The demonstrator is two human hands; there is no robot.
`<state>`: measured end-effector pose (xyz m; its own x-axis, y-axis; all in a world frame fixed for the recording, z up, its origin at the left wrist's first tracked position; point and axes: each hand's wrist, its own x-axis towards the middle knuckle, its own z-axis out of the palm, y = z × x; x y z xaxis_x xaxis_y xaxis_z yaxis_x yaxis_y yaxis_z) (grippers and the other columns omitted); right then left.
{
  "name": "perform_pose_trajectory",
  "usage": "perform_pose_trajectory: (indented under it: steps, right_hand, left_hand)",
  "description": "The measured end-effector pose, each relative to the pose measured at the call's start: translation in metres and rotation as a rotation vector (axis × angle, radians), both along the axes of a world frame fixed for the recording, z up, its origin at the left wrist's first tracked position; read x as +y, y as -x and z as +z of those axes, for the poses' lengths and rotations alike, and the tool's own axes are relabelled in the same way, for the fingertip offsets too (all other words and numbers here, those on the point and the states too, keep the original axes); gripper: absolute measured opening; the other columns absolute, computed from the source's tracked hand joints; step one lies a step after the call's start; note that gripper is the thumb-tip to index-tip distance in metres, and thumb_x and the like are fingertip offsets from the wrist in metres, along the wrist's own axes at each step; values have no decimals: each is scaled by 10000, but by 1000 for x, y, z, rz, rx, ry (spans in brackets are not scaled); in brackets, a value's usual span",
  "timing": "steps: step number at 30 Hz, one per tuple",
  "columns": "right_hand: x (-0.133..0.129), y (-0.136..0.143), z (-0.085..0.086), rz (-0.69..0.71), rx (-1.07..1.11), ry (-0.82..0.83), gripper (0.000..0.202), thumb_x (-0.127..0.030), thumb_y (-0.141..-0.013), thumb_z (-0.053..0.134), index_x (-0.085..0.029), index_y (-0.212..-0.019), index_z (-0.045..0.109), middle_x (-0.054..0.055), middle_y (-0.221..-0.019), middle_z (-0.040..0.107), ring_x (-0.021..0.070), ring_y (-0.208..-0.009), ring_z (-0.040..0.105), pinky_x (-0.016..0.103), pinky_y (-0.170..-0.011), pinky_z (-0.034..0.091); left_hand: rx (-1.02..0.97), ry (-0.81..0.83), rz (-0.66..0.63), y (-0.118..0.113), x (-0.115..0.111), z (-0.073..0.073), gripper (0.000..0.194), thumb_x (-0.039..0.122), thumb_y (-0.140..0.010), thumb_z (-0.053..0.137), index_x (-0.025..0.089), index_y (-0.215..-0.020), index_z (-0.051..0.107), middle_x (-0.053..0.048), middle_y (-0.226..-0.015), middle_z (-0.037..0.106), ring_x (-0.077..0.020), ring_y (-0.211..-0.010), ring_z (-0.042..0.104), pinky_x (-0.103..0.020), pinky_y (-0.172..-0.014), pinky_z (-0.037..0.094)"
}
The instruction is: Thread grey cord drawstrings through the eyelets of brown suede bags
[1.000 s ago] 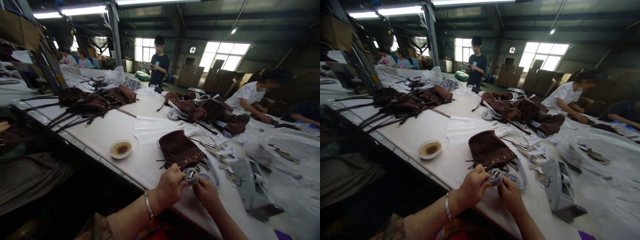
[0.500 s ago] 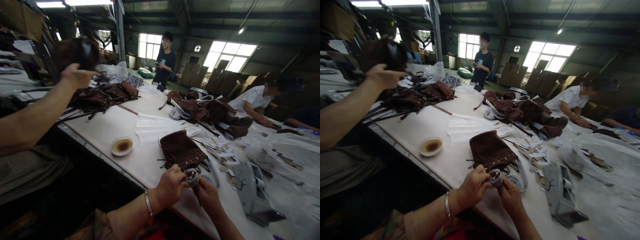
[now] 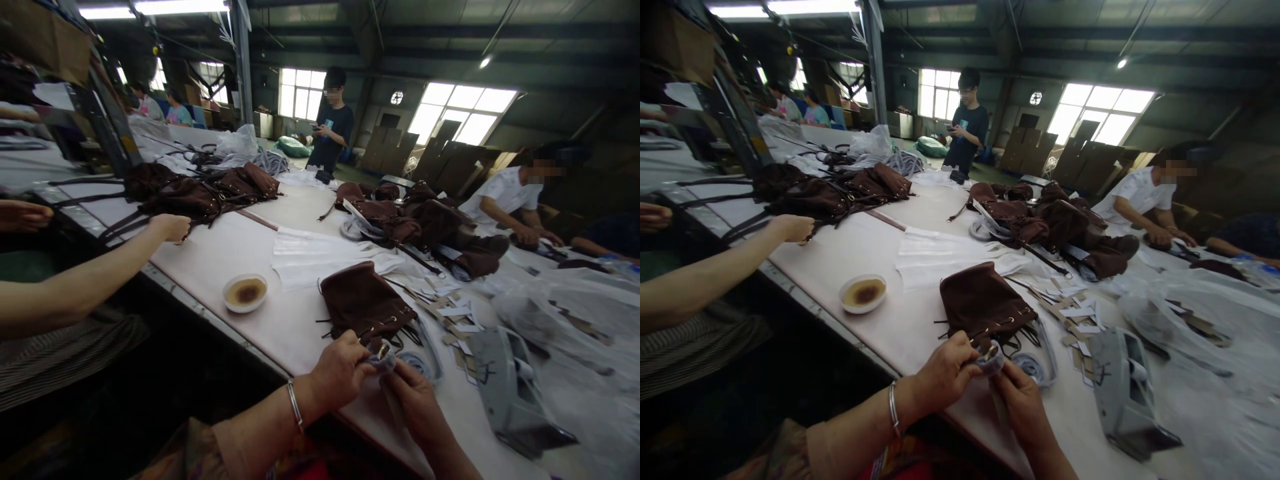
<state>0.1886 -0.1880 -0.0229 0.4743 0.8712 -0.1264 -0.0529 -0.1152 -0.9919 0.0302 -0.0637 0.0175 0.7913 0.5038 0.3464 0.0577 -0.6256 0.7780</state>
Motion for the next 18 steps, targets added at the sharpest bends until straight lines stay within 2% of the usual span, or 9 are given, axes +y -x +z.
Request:
perform_pose_trajectory:
  steps: [3,6,10,13,16,18]
  right_hand:
    - [-7,7,0,115,99,3,405,-466,-817,701,-250,-1157,656,23,-890,671,134,-596,570,260,-548,458]
    - [-9,10,3,107,69,12,382,-495,-849,657,-238,-1131,638,14,-831,651,84,-459,495,215,-432,350]
    - [-3,5,5,58,-27,21,370,-519,-808,692,-192,-980,669,31,-795,668,72,-428,473,210,-416,319]
    - [3,1,3,29,-41,30,379,-535,-770,721,-167,-860,689,16,-671,638,72,-413,447,210,-415,300]
    - [4,2,3,39,32,35,377,-511,-757,745,-170,-914,712,-26,-547,557,69,-409,414,201,-418,274]
    - [4,7,5,57,174,4,386,-467,-732,783,-187,-989,719,-32,-577,563,61,-436,411,191,-428,277]
  left_hand:
    - [3,22,22,0,2,0,81,176,-850,625,168,-811,697,-40,-850,541,-159,-824,530,-258,-737,447]
    - [17,24,13,0,3,-2,75,190,-846,640,168,-806,699,-40,-856,552,-158,-825,537,-256,-739,453]
    - [12,14,-26,-1,4,-2,65,175,-836,643,172,-826,708,-47,-880,573,-167,-856,550,-267,-779,465]
    - [-3,31,-26,-2,4,-2,63,177,-829,655,173,-852,713,-48,-892,586,-167,-855,560,-270,-787,471]
    - [-17,64,-8,-3,6,-2,67,203,-834,666,167,-843,722,-51,-898,600,-166,-862,570,-271,-806,474]
    - [-24,90,-1,-3,7,-3,74,202,-832,666,163,-843,727,-57,-924,615,-174,-898,577,-275,-830,475]
